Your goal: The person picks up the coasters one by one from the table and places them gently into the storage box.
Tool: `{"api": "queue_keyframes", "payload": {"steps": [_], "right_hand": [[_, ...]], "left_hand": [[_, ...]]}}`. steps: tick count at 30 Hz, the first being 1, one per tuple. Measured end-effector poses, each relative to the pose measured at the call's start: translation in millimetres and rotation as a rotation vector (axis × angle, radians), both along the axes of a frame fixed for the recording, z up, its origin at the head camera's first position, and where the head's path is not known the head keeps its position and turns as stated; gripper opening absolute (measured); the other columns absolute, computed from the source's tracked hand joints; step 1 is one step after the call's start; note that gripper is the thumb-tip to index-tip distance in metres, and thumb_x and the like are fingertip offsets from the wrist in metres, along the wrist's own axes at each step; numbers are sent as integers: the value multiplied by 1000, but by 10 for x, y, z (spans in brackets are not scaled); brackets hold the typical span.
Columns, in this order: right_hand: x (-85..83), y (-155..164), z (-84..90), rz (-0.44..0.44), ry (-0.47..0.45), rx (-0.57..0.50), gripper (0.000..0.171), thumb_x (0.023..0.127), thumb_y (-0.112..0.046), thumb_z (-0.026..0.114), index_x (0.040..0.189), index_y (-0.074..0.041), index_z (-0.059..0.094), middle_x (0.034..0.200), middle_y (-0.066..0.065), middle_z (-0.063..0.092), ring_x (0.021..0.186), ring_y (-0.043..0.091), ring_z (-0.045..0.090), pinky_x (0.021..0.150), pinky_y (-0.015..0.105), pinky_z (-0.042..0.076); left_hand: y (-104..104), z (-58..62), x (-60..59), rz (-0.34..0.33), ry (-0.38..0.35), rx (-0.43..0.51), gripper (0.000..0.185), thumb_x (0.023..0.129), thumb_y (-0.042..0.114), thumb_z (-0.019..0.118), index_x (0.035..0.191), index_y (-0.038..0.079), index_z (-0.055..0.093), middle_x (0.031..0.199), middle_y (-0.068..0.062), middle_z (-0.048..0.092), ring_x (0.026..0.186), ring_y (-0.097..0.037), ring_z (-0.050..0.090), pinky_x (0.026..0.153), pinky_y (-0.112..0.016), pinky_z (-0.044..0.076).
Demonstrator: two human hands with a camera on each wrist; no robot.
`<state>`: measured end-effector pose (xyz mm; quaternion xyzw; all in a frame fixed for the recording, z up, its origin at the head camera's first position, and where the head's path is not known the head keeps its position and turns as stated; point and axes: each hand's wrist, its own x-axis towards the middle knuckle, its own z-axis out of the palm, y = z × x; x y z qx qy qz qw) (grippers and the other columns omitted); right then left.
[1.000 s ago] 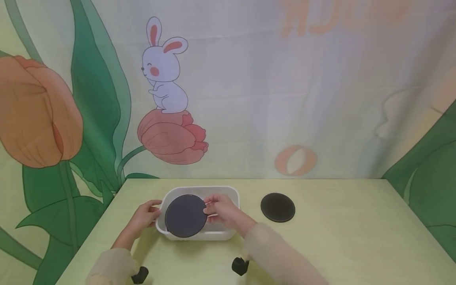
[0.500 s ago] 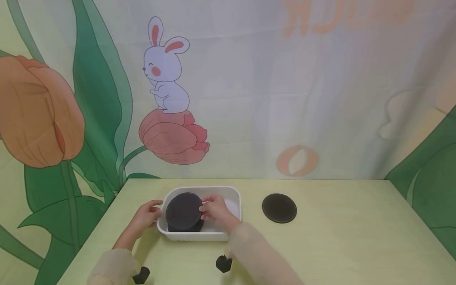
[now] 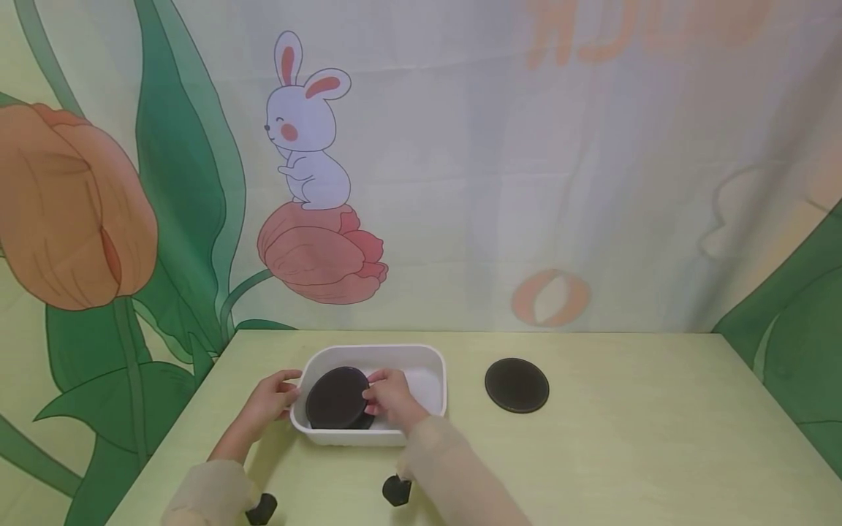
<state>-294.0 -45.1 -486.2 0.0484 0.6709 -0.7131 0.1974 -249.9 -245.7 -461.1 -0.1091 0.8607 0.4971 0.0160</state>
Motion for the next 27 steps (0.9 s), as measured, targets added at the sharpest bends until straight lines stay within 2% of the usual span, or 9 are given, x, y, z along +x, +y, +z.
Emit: {"api": "queue_keyframes", "payload": {"steps": [7, 18, 27], "right_hand": [[-63, -36, -179, -9, 53, 29, 22, 70, 14, 57, 89, 4, 52, 61, 3, 47, 44, 10, 46, 43, 21, 45], [85, 6, 26, -35, 2, 200, 30, 67, 17, 54, 96, 9, 53, 62, 2, 43, 40, 9, 41, 38, 17, 40], [68, 80, 46, -35, 21, 226, 33, 65, 19, 49, 96, 10, 53, 55, 2, 44, 39, 10, 41, 39, 20, 39]], "left_hand": [[3, 0, 2, -8, 7, 4, 35, 86, -1, 49, 121, -2, 46, 94, -17, 51, 71, -16, 51, 56, -28, 48], [13, -12, -20, 4, -3, 6, 36, 86, 0, 49, 121, -1, 47, 93, -15, 51, 70, -15, 49, 57, -28, 48], [7, 16, 1, -3, -15, -20, 36, 86, 1, 49, 122, -1, 46, 96, -17, 51, 72, -16, 51, 59, -31, 49]]}}
